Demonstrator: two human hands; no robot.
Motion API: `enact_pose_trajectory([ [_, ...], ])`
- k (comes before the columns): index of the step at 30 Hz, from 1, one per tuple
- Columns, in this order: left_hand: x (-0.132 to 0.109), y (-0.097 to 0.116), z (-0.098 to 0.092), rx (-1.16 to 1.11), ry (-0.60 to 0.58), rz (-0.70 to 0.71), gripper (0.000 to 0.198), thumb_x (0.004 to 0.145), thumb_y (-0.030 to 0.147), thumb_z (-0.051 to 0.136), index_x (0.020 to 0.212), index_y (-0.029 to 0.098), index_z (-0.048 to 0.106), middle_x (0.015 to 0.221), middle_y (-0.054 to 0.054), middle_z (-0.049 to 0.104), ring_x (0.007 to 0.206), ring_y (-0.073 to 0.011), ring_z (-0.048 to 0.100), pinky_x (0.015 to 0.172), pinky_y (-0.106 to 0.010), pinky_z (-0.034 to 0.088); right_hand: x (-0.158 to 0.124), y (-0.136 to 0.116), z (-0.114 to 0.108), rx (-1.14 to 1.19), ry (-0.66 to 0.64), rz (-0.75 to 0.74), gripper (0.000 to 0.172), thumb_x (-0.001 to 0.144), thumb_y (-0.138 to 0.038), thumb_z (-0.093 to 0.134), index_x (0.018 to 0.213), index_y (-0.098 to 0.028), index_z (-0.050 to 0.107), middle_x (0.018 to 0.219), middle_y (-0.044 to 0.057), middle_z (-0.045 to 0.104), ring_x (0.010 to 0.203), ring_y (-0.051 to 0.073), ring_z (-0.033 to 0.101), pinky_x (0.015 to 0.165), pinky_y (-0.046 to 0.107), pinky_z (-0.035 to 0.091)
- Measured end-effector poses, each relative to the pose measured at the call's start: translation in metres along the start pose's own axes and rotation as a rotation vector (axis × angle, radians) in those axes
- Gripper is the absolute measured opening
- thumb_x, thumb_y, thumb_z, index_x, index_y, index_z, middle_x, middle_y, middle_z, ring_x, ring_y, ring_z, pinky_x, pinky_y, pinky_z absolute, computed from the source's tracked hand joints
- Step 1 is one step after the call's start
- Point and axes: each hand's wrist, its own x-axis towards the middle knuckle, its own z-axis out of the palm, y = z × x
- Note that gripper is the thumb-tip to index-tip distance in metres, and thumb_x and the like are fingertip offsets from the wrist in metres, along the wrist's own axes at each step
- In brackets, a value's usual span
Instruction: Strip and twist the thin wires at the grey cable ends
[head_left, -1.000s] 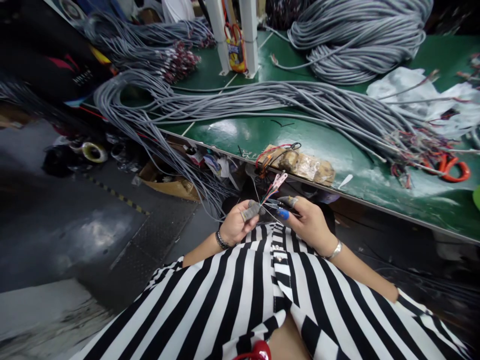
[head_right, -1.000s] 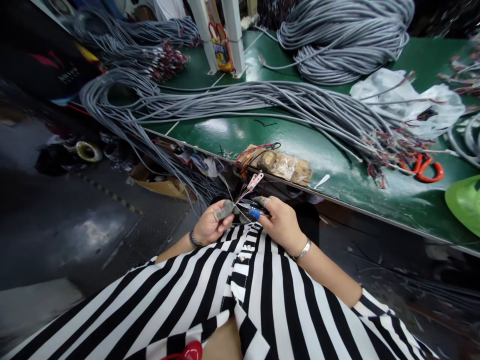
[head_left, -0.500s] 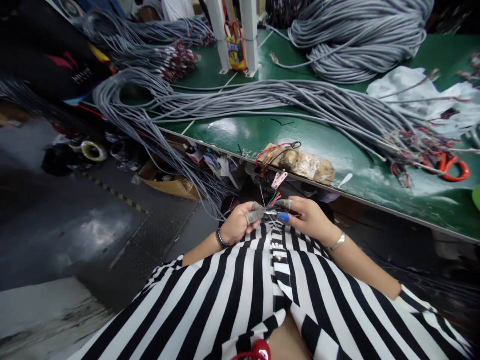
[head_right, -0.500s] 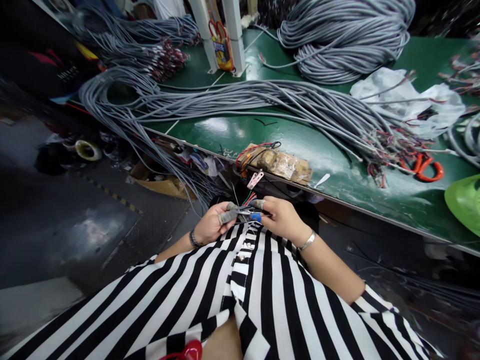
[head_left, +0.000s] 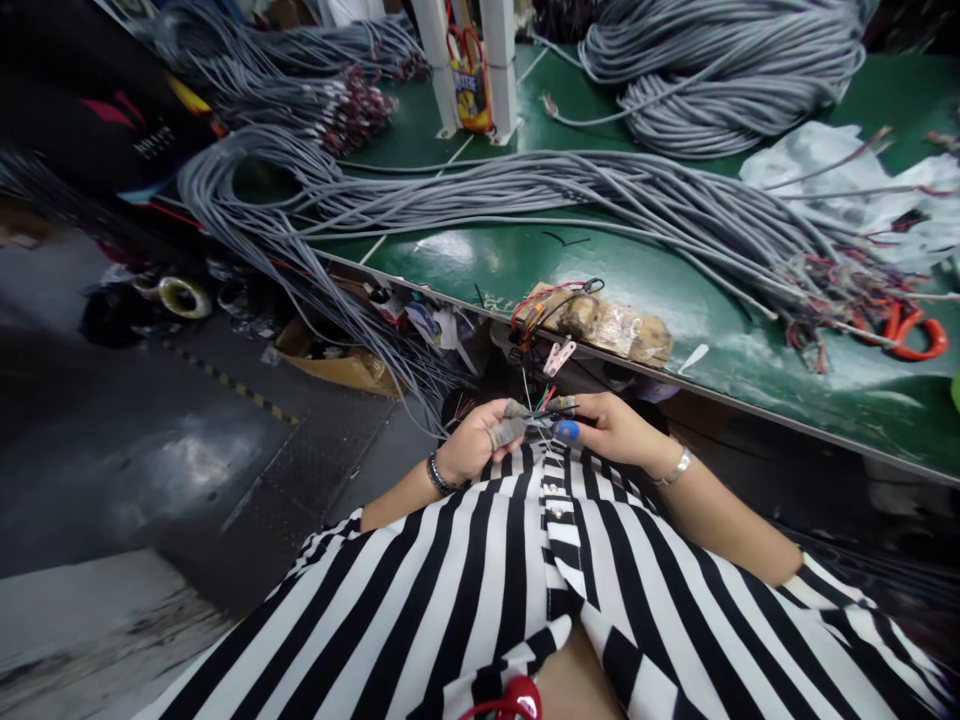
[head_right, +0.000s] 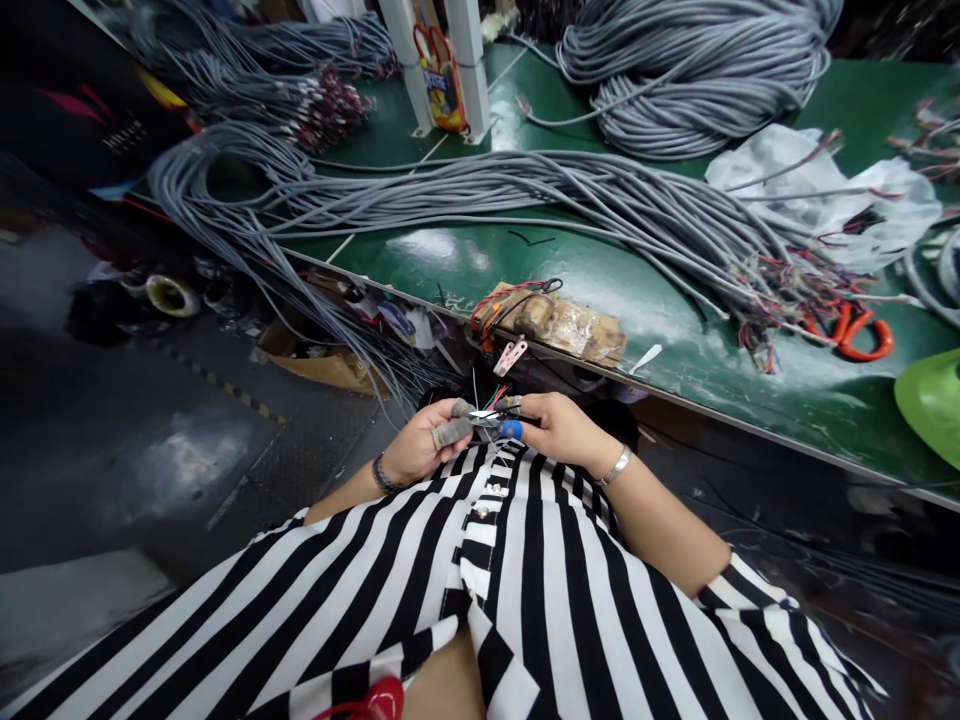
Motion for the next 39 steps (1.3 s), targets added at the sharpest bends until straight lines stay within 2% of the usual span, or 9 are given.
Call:
enact_pose_trajectory([
  [8, 0.001, 0.0, -0.002, 0.065, 0.013, -0.037, 0.026, 0.079, 0.038, 0.064, 0.075, 0.014, 0.054, 0.054, 0.005, 0.052, 0.036, -0.0009, 0.033, 0.036, -0.015, 0.02, 0.002, 0.001, 0.0, 0.189, -0.073, 0.044, 0.038, 0.088, -0.039, 0.054, 0.114, -0.013, 0.064, 0.101, 0.006, 0.07, 0.092, 0.019, 0.065, 0.082, 0.029, 0.051],
  [13, 0.0, -0.001, -0.003, 0.096, 0.018, -0.028, 0.026, 0.08, 0.038, 0.063, 0.077, 0.014, 0.054, 0.055, 0.005, 0.053, 0.035, -0.0006, 0.033, 0.035, -0.014, 0.021, 0.003, -0.002, 0.0, -0.002, -0.042, 0.055, 0.031, 0.089, -0.037, 0.053, 0.106, -0.015, 0.067, 0.093, 0.005, 0.071, 0.081, 0.017, 0.064, 0.077, 0.028, 0.05],
  [16, 0.0, -0.003, -0.002, 0.071, 0.038, -0.002, 0.028, 0.08, 0.038, 0.064, 0.09, 0.015, 0.054, 0.057, 0.005, 0.055, 0.036, -0.0014, 0.036, 0.035, -0.014, 0.023, 0.003, -0.002, 0.002, -0.113, 0.026, 0.075, 0.028, 0.087, -0.035, 0.054, 0.102, -0.016, 0.068, 0.088, 0.006, 0.071, 0.076, 0.017, 0.064, 0.072, 0.027, 0.049],
  [19, 0.0, -0.005, 0.0, 0.046, 0.095, 0.1, 0.048, 0.073, 0.035, 0.072, 0.112, 0.018, 0.048, 0.062, 0.007, 0.058, 0.04, -0.003, 0.043, 0.038, -0.013, 0.031, 0.003, 0.0, 0.006, -0.142, 0.077, 0.073, 0.028, 0.088, -0.034, 0.053, 0.104, -0.016, 0.067, 0.09, 0.007, 0.071, 0.079, 0.018, 0.064, 0.073, 0.027, 0.048],
  [21, 0.0, -0.007, 0.001, 0.087, 0.151, 0.193, 0.058, 0.068, 0.029, 0.077, 0.117, 0.019, 0.048, 0.065, 0.006, 0.06, 0.048, -0.0046, 0.051, 0.047, -0.014, 0.041, 0.004, 0.002, 0.009, -0.149, 0.091, 0.063, 0.027, 0.088, -0.033, 0.053, 0.104, -0.017, 0.067, 0.091, 0.008, 0.071, 0.08, 0.018, 0.065, 0.073, 0.027, 0.048],
  [27, 0.001, -0.013, 0.001, 0.249, 0.244, 0.325, 0.033, 0.071, 0.03, 0.076, 0.098, 0.014, 0.065, 0.08, -0.005, 0.071, 0.069, -0.0127, 0.066, 0.068, -0.024, 0.054, 0.004, 0.003, 0.018, -0.209, 0.116, 0.006, 0.025, 0.087, -0.026, 0.05, 0.106, -0.017, 0.064, 0.096, 0.008, 0.07, 0.085, 0.018, 0.064, 0.076, 0.028, 0.047],
  [30, 0.0, -0.013, 0.0, 0.28, 0.254, 0.357, 0.033, 0.071, 0.032, 0.076, 0.096, 0.014, 0.066, 0.084, -0.007, 0.073, 0.072, -0.0154, 0.068, 0.07, -0.027, 0.056, 0.003, 0.001, 0.022, -0.278, 0.128, -0.001, 0.018, 0.085, -0.023, 0.048, 0.085, -0.017, 0.064, 0.08, 0.006, 0.066, 0.072, 0.015, 0.06, 0.066, 0.025, 0.044],
  [33, -0.002, -0.012, -0.001, 0.28, 0.264, 0.371, 0.031, 0.069, 0.032, 0.077, 0.093, 0.014, 0.066, 0.081, -0.006, 0.073, 0.07, -0.0152, 0.068, 0.068, -0.027, 0.056, 0.003, 0.0, 0.026, -0.343, 0.147, -0.003, 0.02, 0.084, -0.022, 0.046, 0.069, -0.016, 0.058, 0.067, 0.004, 0.059, 0.061, 0.013, 0.052, 0.059, 0.023, 0.038],
  [39, -0.002, -0.01, 0.002, 0.211, 0.281, 0.355, 0.025, 0.07, 0.033, 0.077, 0.083, 0.015, 0.066, 0.073, -0.003, 0.07, 0.062, -0.0107, 0.062, 0.062, -0.022, 0.052, 0.004, -0.005, 0.034, -0.284, 0.157, -0.013, 0.024, 0.088, -0.022, 0.041, 0.086, -0.014, 0.063, 0.071, 0.004, 0.061, 0.064, 0.013, 0.054, 0.062, 0.023, 0.039],
])
